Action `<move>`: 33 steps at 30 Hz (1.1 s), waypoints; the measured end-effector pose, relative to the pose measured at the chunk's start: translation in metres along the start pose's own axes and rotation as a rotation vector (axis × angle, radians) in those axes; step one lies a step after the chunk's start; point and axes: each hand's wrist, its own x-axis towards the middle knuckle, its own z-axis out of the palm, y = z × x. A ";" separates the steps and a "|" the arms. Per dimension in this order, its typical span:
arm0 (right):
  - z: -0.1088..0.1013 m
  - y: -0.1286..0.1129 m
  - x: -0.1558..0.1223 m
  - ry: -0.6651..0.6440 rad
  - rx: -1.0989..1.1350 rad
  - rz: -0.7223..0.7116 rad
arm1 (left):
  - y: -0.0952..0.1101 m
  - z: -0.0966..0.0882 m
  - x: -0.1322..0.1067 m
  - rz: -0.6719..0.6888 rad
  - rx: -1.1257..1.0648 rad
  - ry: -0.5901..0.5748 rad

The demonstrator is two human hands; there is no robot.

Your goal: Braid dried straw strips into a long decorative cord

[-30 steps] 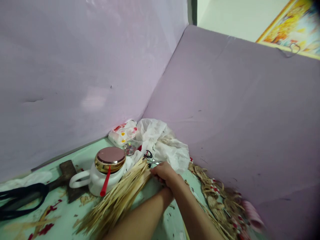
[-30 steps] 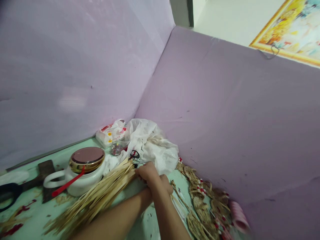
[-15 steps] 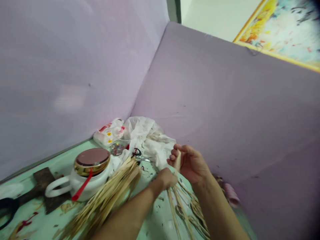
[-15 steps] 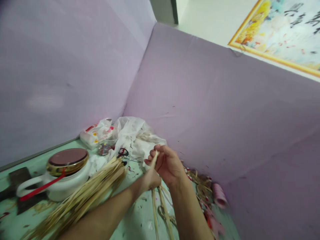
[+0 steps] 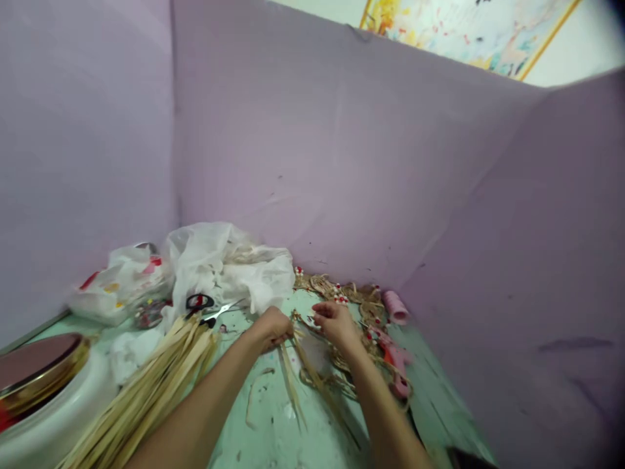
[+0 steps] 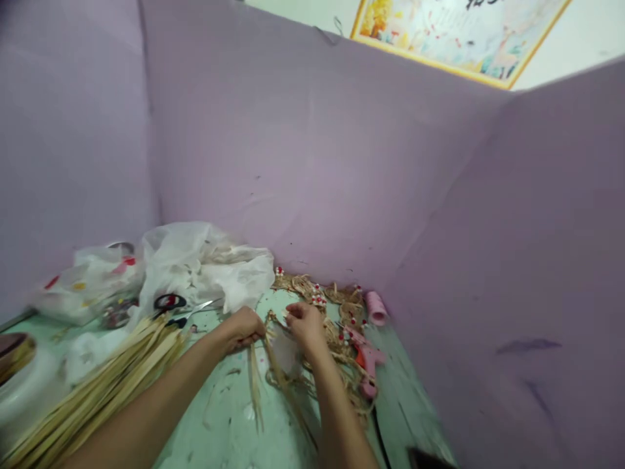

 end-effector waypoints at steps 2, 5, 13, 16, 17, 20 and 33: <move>0.008 0.005 0.003 -0.002 -0.148 -0.082 | 0.003 -0.002 -0.001 -0.022 0.067 0.025; 0.015 0.006 0.003 -0.053 -0.289 -0.129 | 0.005 -0.002 -0.001 -0.044 0.111 0.035; 0.014 0.008 -0.005 -0.195 -0.294 -0.055 | 0.003 0.000 0.000 0.013 0.088 0.026; 0.015 0.010 -0.005 -0.208 -0.257 -0.035 | 0.000 -0.001 0.001 0.031 0.067 0.003; 0.016 0.011 -0.005 -0.203 -0.251 -0.035 | -0.001 -0.001 0.002 0.037 0.070 -0.002; 0.018 0.012 -0.004 -0.192 -0.239 -0.003 | -0.003 -0.002 0.003 0.029 0.117 0.007; 0.032 0.008 -0.004 -0.178 -0.210 0.070 | 0.003 0.002 0.001 -0.072 0.220 0.067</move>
